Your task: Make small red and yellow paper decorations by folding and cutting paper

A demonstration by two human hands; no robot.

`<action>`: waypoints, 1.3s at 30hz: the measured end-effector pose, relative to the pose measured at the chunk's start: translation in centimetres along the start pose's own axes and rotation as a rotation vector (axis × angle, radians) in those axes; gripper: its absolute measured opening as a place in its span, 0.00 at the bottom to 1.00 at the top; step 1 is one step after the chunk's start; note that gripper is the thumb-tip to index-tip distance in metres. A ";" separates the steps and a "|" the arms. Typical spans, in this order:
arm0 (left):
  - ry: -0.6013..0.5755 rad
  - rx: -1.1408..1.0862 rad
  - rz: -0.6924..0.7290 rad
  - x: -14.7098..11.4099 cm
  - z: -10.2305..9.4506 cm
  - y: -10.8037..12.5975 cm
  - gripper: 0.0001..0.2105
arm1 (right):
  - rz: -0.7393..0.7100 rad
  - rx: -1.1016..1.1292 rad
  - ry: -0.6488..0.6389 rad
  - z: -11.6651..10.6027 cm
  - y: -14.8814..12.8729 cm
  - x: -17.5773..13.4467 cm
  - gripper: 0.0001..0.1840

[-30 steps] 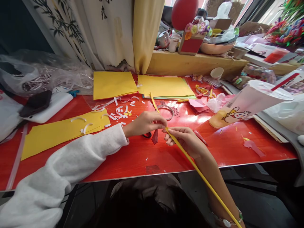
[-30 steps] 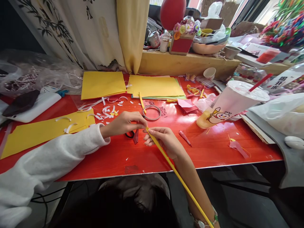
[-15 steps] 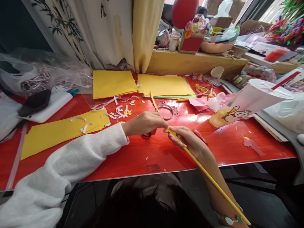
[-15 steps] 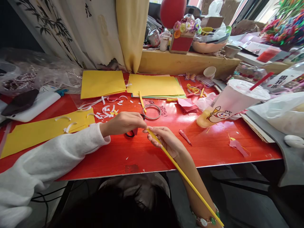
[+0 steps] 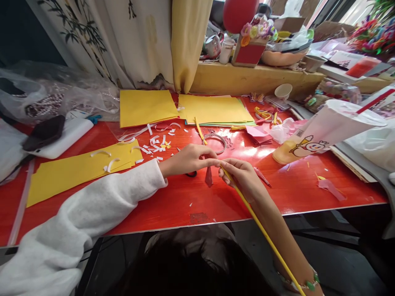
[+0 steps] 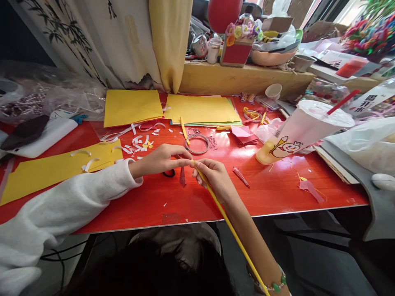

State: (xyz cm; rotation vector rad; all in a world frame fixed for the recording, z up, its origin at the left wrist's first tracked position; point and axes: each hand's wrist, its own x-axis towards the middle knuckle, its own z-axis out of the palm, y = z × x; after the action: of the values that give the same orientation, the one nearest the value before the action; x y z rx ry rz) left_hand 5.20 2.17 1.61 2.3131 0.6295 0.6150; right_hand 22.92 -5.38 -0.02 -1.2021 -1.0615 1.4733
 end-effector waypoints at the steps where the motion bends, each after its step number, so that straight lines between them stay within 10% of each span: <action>1: 0.011 -0.013 -0.010 0.0 0.1 0.1 0.13 | -0.012 -0.015 -0.001 0.0 0.1 0.0 0.13; 17: 0.013 -0.237 -0.184 0.1 0.5 0.9 0.11 | 0.004 -0.034 -0.011 0.1 0.1 -0.1 0.14; 39: 0.160 0.001 -0.182 0.0 1.7 1.8 0.09 | -0.063 -0.066 -0.037 0.4 0.4 -0.2 0.13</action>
State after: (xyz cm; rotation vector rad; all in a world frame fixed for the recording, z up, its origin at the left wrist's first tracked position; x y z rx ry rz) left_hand 6.63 0.17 1.70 2.1911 0.9041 0.7166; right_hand 22.46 -5.72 -0.32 -1.1803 -1.1707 1.4267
